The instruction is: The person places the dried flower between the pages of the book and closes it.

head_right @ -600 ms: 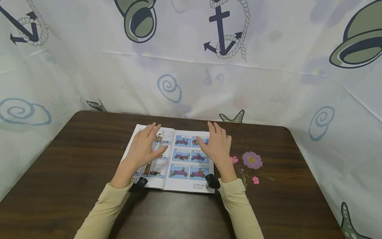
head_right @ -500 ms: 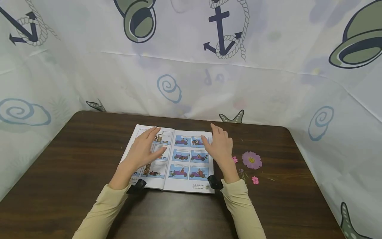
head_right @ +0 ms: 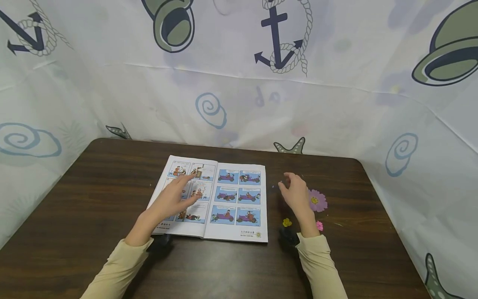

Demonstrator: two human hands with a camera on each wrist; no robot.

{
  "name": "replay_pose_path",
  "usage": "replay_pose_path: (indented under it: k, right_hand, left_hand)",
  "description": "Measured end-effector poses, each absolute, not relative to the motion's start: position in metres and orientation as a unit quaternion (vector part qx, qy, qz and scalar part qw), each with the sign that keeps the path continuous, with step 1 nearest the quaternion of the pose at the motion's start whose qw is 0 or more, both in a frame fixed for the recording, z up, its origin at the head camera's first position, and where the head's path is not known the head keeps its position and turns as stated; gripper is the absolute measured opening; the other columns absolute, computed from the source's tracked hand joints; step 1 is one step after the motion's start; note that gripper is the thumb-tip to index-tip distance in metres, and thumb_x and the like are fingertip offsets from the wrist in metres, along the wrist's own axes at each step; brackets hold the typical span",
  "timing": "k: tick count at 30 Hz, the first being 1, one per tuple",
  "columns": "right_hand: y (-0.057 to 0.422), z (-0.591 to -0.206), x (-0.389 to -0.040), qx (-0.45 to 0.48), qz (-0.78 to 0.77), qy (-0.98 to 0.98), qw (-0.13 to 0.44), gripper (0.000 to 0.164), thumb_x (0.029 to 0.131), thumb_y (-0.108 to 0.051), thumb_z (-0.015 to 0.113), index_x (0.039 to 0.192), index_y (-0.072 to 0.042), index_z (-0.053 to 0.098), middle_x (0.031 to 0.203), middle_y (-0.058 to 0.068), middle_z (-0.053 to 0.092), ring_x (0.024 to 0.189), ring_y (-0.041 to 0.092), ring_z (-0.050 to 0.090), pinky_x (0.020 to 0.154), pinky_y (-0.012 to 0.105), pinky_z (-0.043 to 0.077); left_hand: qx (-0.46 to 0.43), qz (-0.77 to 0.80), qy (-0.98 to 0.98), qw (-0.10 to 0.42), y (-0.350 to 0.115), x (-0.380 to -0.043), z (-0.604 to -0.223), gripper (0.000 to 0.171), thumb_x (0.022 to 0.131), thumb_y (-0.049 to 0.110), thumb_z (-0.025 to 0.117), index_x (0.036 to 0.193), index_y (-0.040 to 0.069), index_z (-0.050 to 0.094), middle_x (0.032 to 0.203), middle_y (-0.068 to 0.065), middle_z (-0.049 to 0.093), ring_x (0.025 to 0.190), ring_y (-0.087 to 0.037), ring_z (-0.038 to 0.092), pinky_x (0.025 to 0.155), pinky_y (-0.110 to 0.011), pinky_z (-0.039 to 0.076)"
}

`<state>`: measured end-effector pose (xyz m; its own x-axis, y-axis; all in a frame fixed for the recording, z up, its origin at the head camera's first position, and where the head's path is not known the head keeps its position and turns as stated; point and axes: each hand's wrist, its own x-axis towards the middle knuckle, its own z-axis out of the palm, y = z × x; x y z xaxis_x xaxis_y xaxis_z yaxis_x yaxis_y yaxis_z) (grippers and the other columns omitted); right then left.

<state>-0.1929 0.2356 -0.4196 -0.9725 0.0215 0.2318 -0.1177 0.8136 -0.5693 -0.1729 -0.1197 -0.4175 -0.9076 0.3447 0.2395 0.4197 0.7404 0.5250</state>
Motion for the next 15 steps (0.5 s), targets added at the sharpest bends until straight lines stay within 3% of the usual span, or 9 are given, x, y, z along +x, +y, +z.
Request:
replay_pose_path:
  k: [6,15]
  right_hand:
    - [0.255,-0.427,-0.189,0.022,0.308,-0.946,0.095,0.028,0.084,-0.002,0.065,0.109,0.01,0.059,0.09,0.024,0.062,0.082,0.036,0.061,0.073,0.047,0.051]
    - [0.273,-0.431,-0.184,0.007,0.289,-0.957,0.042,0.021,0.082,0.002,0.065,0.101,0.01,0.062,0.078,0.016,0.061,0.071,0.028,0.059,0.068,0.042,0.051]
  left_hand:
    - [-0.198,-0.299,-0.932,0.044,-0.13,-0.167,-0.426,0.063,0.081,0.019,0.073,0.132,-0.005,0.045,0.128,-0.024,0.05,0.118,-0.038,0.047,0.095,-0.05,0.04]
    - [-0.218,-0.31,-0.923,0.063,-0.148,-0.162,-0.44,0.059,0.075,0.014,0.077,0.123,-0.009,0.052,0.119,-0.022,0.056,0.112,-0.037,0.051,0.094,-0.048,0.041]
